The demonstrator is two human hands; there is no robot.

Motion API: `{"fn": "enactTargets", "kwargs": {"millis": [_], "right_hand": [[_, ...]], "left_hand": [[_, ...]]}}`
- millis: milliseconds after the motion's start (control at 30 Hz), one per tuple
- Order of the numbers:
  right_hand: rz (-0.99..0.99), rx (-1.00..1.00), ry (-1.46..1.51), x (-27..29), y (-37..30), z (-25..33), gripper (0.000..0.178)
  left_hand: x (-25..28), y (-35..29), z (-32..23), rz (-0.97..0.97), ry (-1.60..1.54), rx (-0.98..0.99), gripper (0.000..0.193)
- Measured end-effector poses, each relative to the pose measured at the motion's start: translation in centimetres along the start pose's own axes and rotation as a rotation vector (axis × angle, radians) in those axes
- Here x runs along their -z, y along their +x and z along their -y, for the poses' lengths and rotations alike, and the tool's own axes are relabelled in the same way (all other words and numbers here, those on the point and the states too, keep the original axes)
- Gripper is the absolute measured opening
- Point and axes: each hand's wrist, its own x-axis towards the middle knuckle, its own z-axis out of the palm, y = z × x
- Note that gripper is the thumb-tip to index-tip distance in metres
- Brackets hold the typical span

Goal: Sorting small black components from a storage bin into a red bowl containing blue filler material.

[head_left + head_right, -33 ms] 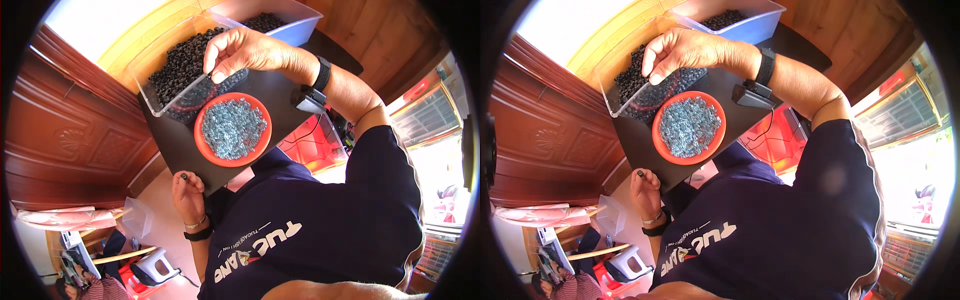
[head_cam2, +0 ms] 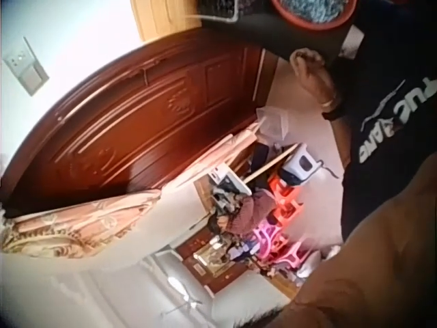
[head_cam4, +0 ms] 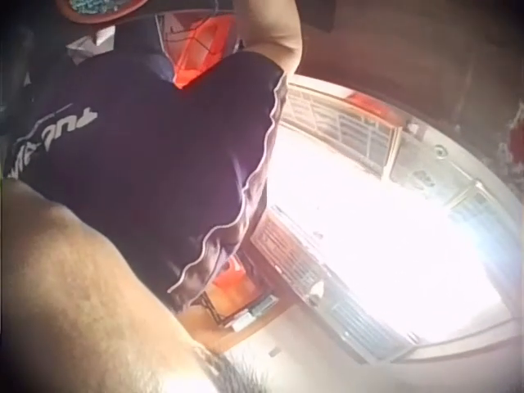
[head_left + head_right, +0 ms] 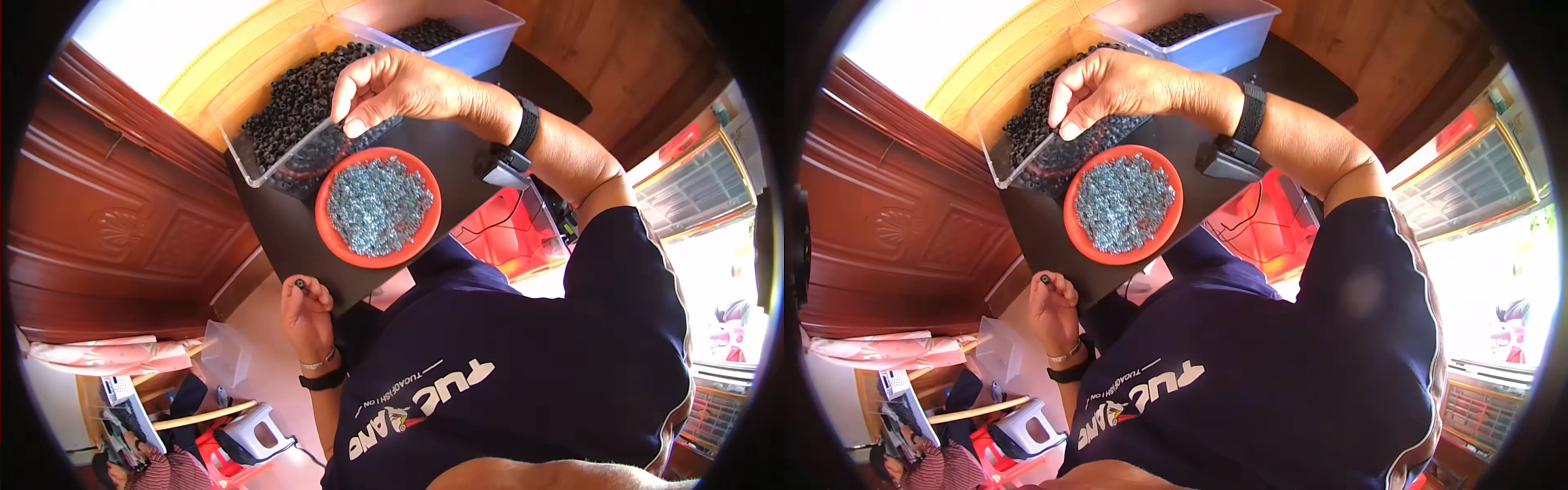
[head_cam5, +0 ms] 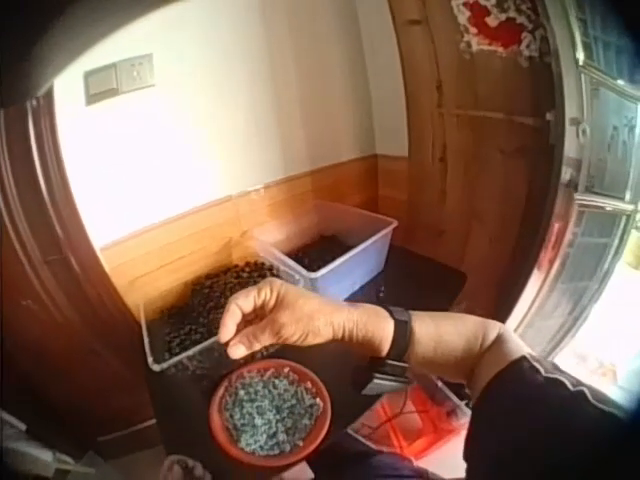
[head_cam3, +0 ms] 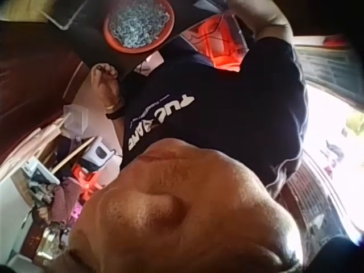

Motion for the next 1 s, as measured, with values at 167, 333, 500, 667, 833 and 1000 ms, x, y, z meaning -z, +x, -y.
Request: {"fn": "enactTargets", "kwargs": {"millis": [167,333,500,667,833,1000], "right_hand": [[-0.126,-0.041,0.125,-4.6,-4.2,-1.2,0.017],[-0.126,0.007,0.117,-9.7,-6.5,-2.4,0.015],[-0.108,0.036,0.123,-13.1,-6.7,-4.2,0.014],[-0.12,-0.015,0.198,-13.9,-7.0,-5.2,0.017],[-0.097,-0.078,0.395,-14.3,-7.0,-6.1,0.017],[-0.082,-0.156,0.505,-14.5,-7.3,-7.1,0.016]], "left_hand": [[-3.8,-0.7,-1.0,0.097,0.051,0.001,0.02],[-8.6,-0.8,-2.0,0.289,0.06,-0.084,0.024],[-8.6,-0.8,-1.0,0.272,-0.037,-0.041,0.023],[-7.9,-1.4,-0.9,0.267,-0.077,-0.068,0.023],[-7.6,-1.7,-0.7,0.27,-0.097,-0.054,0.024],[-7.4,-1.8,-0.3,0.278,-0.1,-0.043,0.024]]}}
